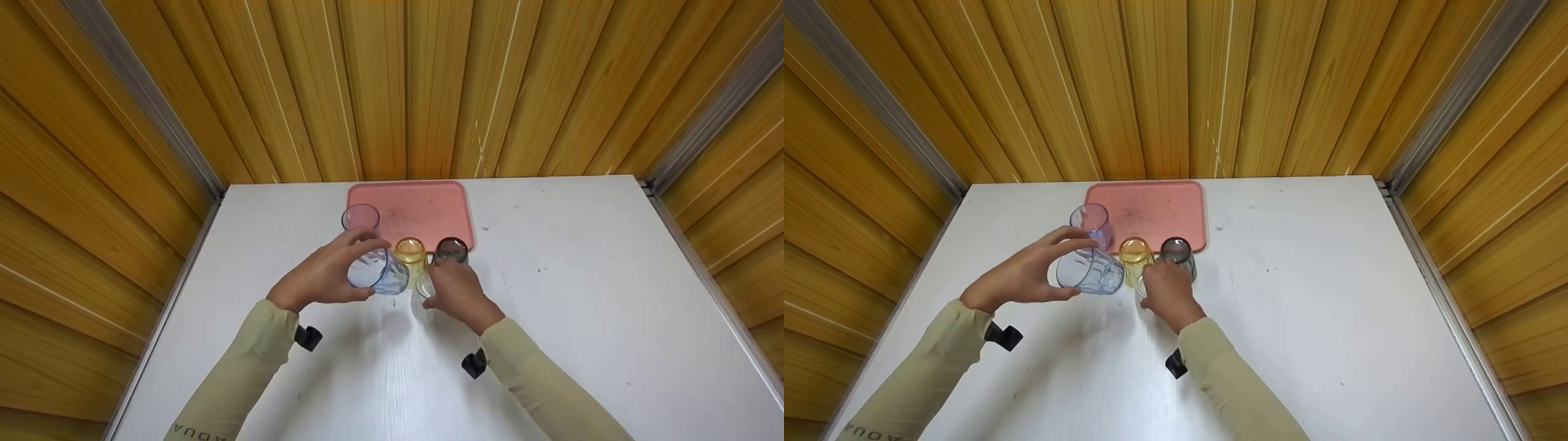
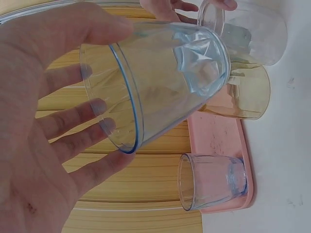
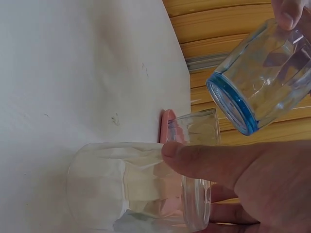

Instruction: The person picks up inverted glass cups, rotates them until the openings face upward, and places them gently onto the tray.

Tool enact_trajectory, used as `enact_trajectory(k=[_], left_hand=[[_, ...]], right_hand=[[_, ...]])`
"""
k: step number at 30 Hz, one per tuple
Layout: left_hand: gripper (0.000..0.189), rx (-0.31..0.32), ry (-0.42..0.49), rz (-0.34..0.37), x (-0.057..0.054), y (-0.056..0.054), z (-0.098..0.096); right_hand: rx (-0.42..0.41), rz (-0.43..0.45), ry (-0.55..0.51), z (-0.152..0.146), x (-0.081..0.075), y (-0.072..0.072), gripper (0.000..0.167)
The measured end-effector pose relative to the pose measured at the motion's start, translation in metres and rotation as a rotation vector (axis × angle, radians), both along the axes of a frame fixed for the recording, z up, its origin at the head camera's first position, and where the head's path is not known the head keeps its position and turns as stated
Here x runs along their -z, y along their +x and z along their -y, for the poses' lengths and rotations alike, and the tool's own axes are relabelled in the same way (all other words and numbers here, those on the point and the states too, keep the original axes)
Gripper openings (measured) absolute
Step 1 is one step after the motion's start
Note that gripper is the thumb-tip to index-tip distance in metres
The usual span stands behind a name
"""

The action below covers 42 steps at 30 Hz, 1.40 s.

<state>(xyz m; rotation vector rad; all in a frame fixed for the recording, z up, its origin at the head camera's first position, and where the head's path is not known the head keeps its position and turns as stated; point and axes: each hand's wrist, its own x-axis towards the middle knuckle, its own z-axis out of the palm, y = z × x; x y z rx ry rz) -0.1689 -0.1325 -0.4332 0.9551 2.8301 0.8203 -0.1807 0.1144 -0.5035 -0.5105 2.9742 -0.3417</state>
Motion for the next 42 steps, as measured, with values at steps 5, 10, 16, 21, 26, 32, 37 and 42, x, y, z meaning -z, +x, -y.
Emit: enact_trajectory(k=[5, 10, 16, 21, 26, 32, 37, 42], left_hand=[[0.075, 0.002, -0.007, -0.038, -0.005, -0.004, -0.002], [0.077, -0.023, -0.016, -0.058, -0.008, -0.008, -0.006], [0.078, -0.048, -0.034, -0.133, -0.011, -0.012, -0.009], [0.079, -0.060, -0.047, -0.175, -0.012, -0.017, -0.013], [0.081, -0.078, -0.046, -0.195, -0.012, -0.019, -0.016], [0.078, -0.101, -0.056, -0.248, -0.013, -0.021, -0.020], [0.079, -0.124, -0.052, -0.242, -0.014, -0.023, -0.020], [0.077, -0.146, -0.066, -0.250, -0.016, -0.026, -0.020]], right_hand=[[0.002, 0.031, 0.022, 0.003, -0.003, -0.003, 0.056], [0.008, 0.071, 0.022, 0.004, -0.006, -0.005, 0.057], [0.014, 0.113, -0.021, 0.004, -0.008, -0.006, 0.061], [0.018, 0.118, -0.013, 0.005, -0.009, -0.007, 0.062], [0.012, 0.112, 0.003, 0.005, -0.009, -0.006, 0.061], [0.002, 0.100, 0.009, 0.002, -0.009, -0.006, 0.059], [-0.006, 0.085, 0.012, 0.003, -0.008, -0.007, 0.058], [-0.015, 0.074, 0.016, 0.004, -0.009, -0.007, 0.056]])
